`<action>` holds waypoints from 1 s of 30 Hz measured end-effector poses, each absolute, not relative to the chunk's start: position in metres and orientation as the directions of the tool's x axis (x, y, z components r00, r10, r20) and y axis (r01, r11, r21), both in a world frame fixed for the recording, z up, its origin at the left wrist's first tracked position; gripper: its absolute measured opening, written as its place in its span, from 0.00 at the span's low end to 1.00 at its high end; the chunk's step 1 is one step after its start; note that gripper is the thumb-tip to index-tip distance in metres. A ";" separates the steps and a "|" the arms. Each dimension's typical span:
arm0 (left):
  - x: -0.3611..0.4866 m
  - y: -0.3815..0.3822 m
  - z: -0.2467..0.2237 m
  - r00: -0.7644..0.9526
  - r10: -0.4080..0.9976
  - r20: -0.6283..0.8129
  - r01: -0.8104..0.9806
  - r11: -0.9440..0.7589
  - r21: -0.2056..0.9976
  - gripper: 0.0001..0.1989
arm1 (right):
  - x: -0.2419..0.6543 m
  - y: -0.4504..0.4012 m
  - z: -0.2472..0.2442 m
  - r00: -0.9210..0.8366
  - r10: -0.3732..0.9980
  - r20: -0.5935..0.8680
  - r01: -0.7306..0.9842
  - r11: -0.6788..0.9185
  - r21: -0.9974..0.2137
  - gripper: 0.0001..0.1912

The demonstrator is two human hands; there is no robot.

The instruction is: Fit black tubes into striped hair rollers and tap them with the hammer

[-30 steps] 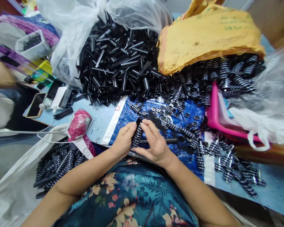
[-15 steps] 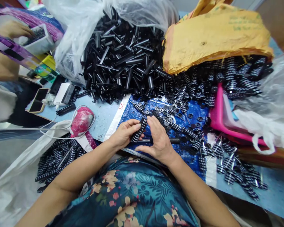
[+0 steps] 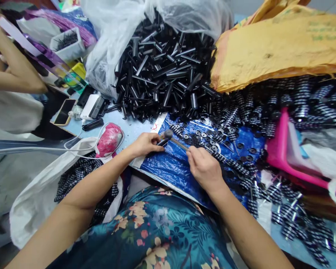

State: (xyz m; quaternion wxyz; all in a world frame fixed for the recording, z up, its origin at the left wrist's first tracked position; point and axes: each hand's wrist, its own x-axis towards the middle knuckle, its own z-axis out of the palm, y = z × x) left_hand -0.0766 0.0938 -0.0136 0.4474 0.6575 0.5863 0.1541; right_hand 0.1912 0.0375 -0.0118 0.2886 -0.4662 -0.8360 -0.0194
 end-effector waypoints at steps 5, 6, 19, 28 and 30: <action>-0.081 0.102 -0.017 0.310 0.905 -0.290 0.632 0.031 0.774 0.15 | 0.181 0.038 -0.006 -0.459 0.695 0.554 0.722 0.655 -0.224 0.09; -0.082 0.104 -0.017 0.324 0.899 -0.295 0.634 0.025 0.773 0.16 | 0.179 0.035 -0.006 -0.460 0.657 0.597 0.672 0.697 -0.250 0.10; -0.154 0.061 0.050 0.545 0.705 -0.454 0.646 -0.007 0.763 0.11 | 0.202 0.014 -0.015 -0.551 0.681 0.483 0.574 0.729 -0.373 0.11; -0.099 0.099 0.077 0.227 0.973 0.051 0.715 -0.202 0.669 0.14 | 0.178 0.028 -0.018 -0.618 0.706 0.345 0.630 0.708 -0.321 0.13; -0.066 0.138 0.070 0.055 0.974 0.218 0.854 -0.160 0.496 0.13 | 0.183 0.038 -0.014 -0.573 0.740 0.352 0.643 0.672 -0.368 0.12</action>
